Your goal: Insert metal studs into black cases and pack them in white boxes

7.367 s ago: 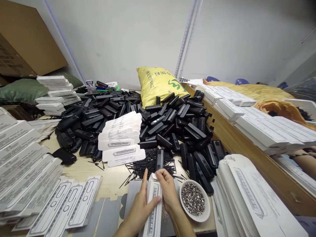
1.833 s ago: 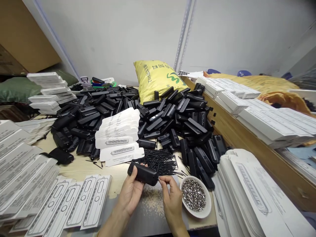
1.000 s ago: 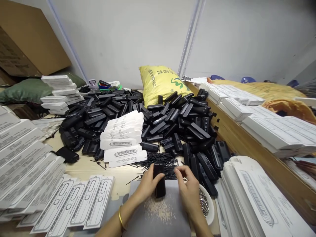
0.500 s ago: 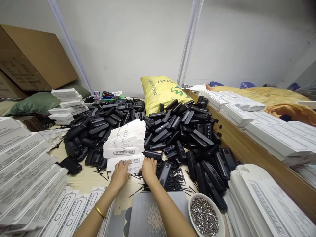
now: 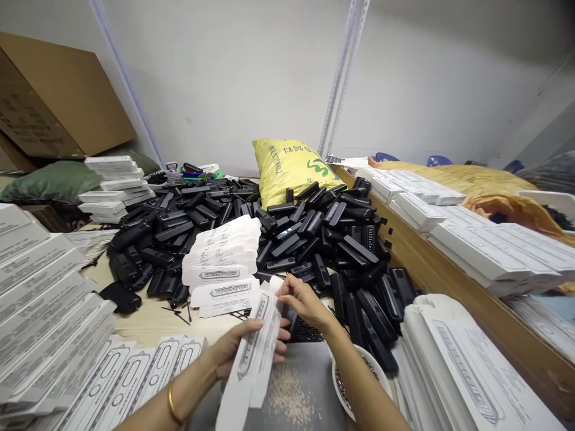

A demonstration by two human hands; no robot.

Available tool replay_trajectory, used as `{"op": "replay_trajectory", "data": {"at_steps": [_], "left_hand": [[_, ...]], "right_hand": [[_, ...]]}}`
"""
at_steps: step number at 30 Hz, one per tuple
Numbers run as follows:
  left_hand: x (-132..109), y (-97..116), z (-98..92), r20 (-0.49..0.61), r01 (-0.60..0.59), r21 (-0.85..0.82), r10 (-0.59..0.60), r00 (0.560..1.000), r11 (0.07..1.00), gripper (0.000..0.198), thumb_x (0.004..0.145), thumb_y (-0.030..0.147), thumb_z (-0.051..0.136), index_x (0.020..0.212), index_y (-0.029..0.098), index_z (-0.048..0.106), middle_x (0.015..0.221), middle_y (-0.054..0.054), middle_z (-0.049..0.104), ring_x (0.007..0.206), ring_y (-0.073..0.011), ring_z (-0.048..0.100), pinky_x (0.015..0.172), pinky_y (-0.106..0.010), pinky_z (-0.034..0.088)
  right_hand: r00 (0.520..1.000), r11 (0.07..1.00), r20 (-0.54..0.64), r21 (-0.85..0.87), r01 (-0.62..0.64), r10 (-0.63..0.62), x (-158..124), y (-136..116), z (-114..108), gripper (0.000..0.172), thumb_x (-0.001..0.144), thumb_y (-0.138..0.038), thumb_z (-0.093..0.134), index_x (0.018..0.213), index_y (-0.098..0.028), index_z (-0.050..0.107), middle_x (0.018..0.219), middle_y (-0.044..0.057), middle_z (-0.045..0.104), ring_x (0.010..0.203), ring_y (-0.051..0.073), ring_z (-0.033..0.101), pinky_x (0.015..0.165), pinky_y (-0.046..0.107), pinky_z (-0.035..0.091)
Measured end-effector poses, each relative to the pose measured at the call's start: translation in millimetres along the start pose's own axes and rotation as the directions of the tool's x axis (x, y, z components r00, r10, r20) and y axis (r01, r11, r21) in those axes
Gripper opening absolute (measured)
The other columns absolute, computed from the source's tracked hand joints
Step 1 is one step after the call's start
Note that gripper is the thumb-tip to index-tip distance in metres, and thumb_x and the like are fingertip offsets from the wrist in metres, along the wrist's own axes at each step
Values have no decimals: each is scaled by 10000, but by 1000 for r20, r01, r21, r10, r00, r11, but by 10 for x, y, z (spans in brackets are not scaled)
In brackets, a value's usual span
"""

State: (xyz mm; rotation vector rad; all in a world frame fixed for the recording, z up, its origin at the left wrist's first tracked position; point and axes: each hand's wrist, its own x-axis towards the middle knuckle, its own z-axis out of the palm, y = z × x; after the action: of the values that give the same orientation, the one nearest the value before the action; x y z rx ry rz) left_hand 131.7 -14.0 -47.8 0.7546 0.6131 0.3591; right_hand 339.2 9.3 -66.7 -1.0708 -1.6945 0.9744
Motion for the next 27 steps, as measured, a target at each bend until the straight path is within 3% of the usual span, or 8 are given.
{"op": "replay_trajectory", "data": {"at_steps": [2,5,8,10,15,19,24,27], "left_hand": [[68,-273,113,-47,-50,-178,42,998,983,545,720,462,701,1123,101,639,1061,-128,668,860,-208,655,908,-393,482],[130,-501,210,-144,-82,-175,57,988,981,526,724,431,733,1101,84,619,903,-120,683,729,-186,656,767,-338,522],[164,-554,259,-257,-130,-51,113,960,990,679,747,459,708,1293,131,471,836,-101,682,666,-193,656,671,-319,521],[178,-561,272,-309,-225,38,226,924,974,786,778,444,682,1426,241,286,1055,-113,665,771,-215,674,729,-346,526],[177,-648,262,-256,-323,263,389,885,909,735,826,430,625,1433,280,239,1495,-88,349,1319,-244,403,1076,-343,335],[162,-697,319,-220,-287,352,376,900,891,661,847,473,571,1375,236,253,1351,-118,514,1228,-255,494,1039,-376,368],[144,-682,393,-391,-210,348,345,853,914,881,858,522,525,1455,216,-46,1150,-119,633,1075,-265,601,999,-428,390],[110,-715,375,-396,-172,381,329,858,909,971,843,527,545,1473,194,-113,1217,-153,604,1166,-291,551,1040,-446,347]], "right_hand": [[1000,947,25,322,-19,11,-128,26,-19,234,791,-295,633,714,-223,424,713,-27,571,698,148,517,690,279,384],[996,821,-62,571,-16,63,-324,72,45,315,750,-343,700,713,-227,409,684,-34,574,673,140,521,668,268,402],[921,826,-329,563,16,207,-518,75,245,247,756,-361,711,813,-228,511,814,-1,624,775,156,562,731,282,440],[857,842,-423,539,-23,294,-644,49,434,258,793,-394,670,968,-233,570,980,40,626,903,186,576,800,312,461],[812,846,-436,518,-127,389,-834,-19,784,257,843,-454,593,976,-236,569,939,24,591,846,181,572,752,299,479],[807,878,-459,457,-146,373,-814,-13,779,343,856,-484,563,672,-205,484,743,-16,494,679,135,499,633,247,438],[812,848,-441,516,-120,383,-761,-63,732,286,822,-478,621,948,-233,544,851,7,592,809,170,564,756,285,456],[825,764,-361,633,-126,435,-742,-88,728,310,809,-513,619,793,-211,550,787,14,600,749,163,570,724,283,459]]}}
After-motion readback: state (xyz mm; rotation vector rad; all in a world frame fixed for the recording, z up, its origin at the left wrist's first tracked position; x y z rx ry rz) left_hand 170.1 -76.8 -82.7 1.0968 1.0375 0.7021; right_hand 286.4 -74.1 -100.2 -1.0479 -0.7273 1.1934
